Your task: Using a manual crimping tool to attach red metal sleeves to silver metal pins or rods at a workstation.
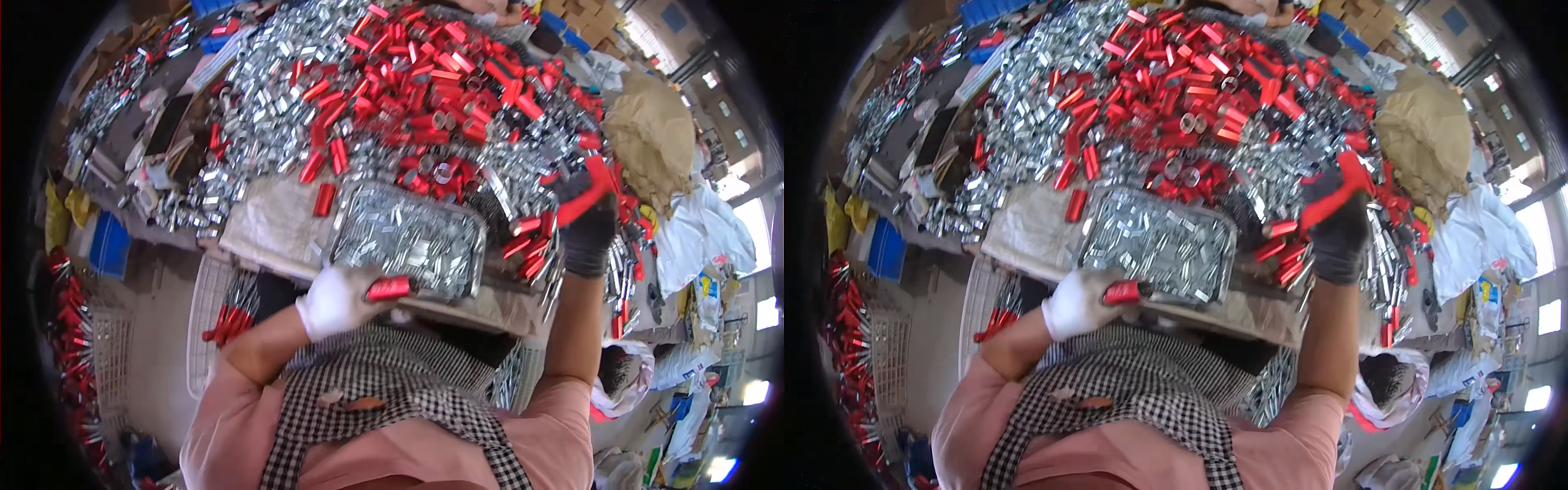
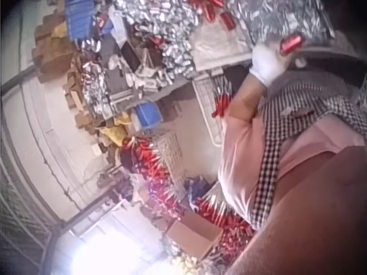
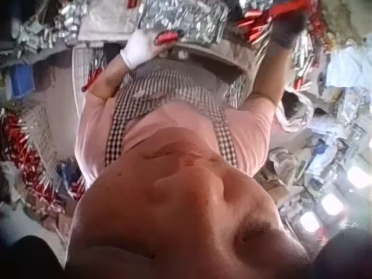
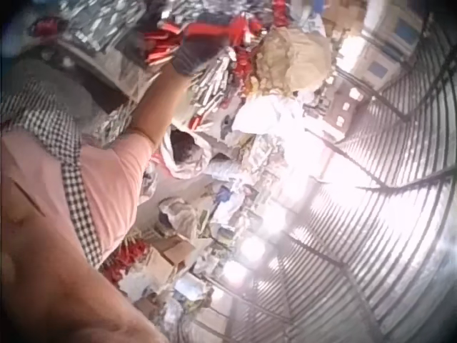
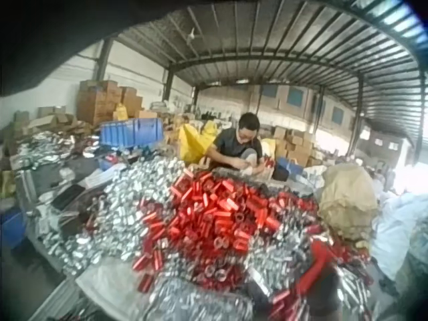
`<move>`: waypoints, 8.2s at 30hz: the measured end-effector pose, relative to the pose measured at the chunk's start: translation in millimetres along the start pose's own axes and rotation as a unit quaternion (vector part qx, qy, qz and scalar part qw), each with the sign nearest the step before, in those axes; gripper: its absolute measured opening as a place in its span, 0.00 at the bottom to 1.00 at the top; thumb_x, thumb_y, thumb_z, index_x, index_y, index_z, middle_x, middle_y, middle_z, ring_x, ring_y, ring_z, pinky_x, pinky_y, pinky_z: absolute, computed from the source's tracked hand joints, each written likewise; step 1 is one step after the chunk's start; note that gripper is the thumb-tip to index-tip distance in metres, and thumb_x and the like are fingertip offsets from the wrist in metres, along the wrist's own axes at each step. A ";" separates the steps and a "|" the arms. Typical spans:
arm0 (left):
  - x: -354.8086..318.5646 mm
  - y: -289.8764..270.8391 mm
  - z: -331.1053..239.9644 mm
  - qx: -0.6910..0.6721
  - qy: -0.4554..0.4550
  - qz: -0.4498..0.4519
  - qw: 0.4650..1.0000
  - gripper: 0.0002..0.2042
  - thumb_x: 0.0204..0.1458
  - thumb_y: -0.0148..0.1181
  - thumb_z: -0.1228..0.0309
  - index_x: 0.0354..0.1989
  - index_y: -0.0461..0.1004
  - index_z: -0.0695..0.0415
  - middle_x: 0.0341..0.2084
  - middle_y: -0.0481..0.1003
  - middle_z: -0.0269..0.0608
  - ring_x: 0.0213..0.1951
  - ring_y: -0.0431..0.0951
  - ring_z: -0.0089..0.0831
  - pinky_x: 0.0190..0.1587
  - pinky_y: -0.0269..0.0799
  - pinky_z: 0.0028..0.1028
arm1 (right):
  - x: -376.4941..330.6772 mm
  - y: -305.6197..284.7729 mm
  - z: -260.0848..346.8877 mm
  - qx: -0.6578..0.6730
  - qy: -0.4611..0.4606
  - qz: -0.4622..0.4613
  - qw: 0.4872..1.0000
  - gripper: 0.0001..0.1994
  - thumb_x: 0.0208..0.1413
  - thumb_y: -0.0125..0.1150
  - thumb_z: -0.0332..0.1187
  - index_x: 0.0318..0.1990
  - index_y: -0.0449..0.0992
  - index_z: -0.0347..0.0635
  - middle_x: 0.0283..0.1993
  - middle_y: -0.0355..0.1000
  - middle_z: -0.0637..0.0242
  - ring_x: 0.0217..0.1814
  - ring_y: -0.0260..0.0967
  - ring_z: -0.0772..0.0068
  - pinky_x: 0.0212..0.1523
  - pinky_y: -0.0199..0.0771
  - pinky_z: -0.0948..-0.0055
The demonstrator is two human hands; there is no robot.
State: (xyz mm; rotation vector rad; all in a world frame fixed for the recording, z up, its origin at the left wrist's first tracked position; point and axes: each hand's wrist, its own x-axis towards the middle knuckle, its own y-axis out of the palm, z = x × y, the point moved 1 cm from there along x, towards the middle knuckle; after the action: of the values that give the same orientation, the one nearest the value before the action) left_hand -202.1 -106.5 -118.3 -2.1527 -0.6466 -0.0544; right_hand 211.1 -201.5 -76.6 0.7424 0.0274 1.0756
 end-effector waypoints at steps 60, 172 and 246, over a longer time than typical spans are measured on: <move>-15.5 -49.4 -19.8 0.160 -0.014 0.292 0.943 0.11 0.48 0.60 0.60 0.32 0.76 0.55 0.25 0.78 0.49 0.31 0.80 0.51 0.36 0.74 0.46 | -177.8 170.8 -62.9 -0.606 -0.113 0.433 0.658 0.29 0.43 0.73 0.38 0.55 0.74 0.42 0.34 0.75 0.58 0.32 0.75 0.54 0.34 0.75 0.59; -9.6 -66.0 -23.1 0.150 -0.018 0.280 0.948 0.13 0.45 0.62 0.58 0.31 0.79 0.53 0.25 0.78 0.50 0.30 0.80 0.51 0.36 0.75 0.45 | -163.4 178.9 -42.2 -0.669 -0.253 0.412 0.564 0.29 0.42 0.73 0.46 0.51 0.75 0.42 0.33 0.74 0.63 0.32 0.74 0.63 0.32 0.75 0.66; -28.8 -40.5 -20.9 0.057 -0.094 0.404 0.908 0.15 0.41 0.66 0.59 0.30 0.80 0.58 0.25 0.79 0.50 0.32 0.80 0.48 0.37 0.75 0.40 | -180.7 169.2 -61.6 -0.599 -0.274 0.518 0.546 0.24 0.40 0.64 0.32 0.50 0.77 0.38 0.39 0.76 0.59 0.38 0.76 0.61 0.29 0.76 0.62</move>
State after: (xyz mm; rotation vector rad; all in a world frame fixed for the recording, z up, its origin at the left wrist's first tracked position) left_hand -242.1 -114.8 -83.1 -2.1668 0.1774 0.6269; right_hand -34.5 -269.5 -87.3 -0.3653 -1.7544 1.5220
